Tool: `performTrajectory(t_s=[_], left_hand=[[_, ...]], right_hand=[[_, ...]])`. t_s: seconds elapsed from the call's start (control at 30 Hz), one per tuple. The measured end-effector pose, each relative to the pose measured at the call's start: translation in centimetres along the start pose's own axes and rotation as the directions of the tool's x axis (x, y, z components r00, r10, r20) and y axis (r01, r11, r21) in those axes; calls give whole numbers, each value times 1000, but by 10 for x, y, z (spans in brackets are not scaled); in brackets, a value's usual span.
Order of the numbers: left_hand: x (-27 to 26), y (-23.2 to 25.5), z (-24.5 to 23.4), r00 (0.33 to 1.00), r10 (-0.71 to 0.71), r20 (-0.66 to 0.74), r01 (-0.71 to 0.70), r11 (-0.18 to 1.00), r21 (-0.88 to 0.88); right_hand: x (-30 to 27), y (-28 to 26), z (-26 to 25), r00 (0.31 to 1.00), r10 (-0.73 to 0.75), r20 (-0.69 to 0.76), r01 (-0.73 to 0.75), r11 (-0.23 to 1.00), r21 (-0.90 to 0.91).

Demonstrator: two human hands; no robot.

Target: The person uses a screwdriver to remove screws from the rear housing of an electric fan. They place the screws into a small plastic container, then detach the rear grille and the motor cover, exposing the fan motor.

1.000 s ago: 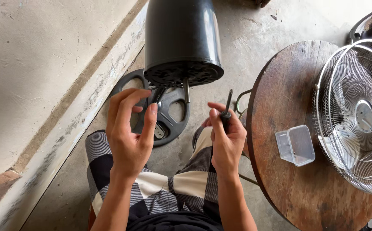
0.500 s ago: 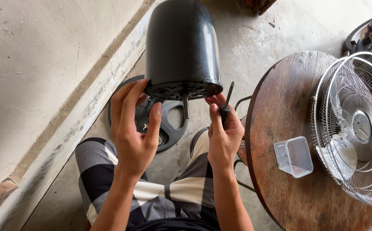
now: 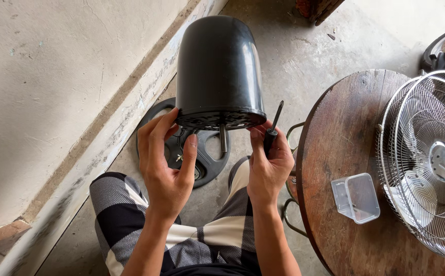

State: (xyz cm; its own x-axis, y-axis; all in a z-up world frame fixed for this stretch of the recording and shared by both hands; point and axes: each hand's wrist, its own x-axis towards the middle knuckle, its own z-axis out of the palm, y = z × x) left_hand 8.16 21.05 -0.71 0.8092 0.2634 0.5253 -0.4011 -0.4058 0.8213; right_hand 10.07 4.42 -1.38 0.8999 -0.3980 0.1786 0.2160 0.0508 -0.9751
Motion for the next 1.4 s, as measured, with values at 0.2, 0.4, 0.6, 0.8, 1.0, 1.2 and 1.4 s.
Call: performTrajectory(t_s=[0.2, 0.4, 0.6, 0.8, 1.0, 1.2, 1.4], left_hand=[[0, -2, 1, 1000, 3, -10, -3, 1000, -2], [-2, -3, 2, 1000, 4, -19, -5, 1000, -20], [-4, -3, 3, 999, 30, -26, -31, 999, -14], [-8, -5, 6, 999, 8, -43, -9, 999, -42], [-7, -6, 6, 999, 15, -33, -17, 998, -54], [-5, -5, 1, 999, -49, -11, 48, 993, -111], [-9, -2, 3, 999, -35, -32, 33, 998, -53]], right_hand=[[6, 3, 0, 999, -34, -27, 33, 999, -5], [12, 1, 1, 999, -31, -37, 30, 999, -9], [15, 1, -1, 998, -67, -16, 67, 997, -27], [21, 1, -2, 997, -74, -23, 72, 996, -56], [19, 3, -3, 996, -92, -15, 90, 994, -67], [16, 5, -4, 998, -48, -27, 47, 998, -28], [16, 10, -4, 996, -83, -37, 82, 997, -10]])
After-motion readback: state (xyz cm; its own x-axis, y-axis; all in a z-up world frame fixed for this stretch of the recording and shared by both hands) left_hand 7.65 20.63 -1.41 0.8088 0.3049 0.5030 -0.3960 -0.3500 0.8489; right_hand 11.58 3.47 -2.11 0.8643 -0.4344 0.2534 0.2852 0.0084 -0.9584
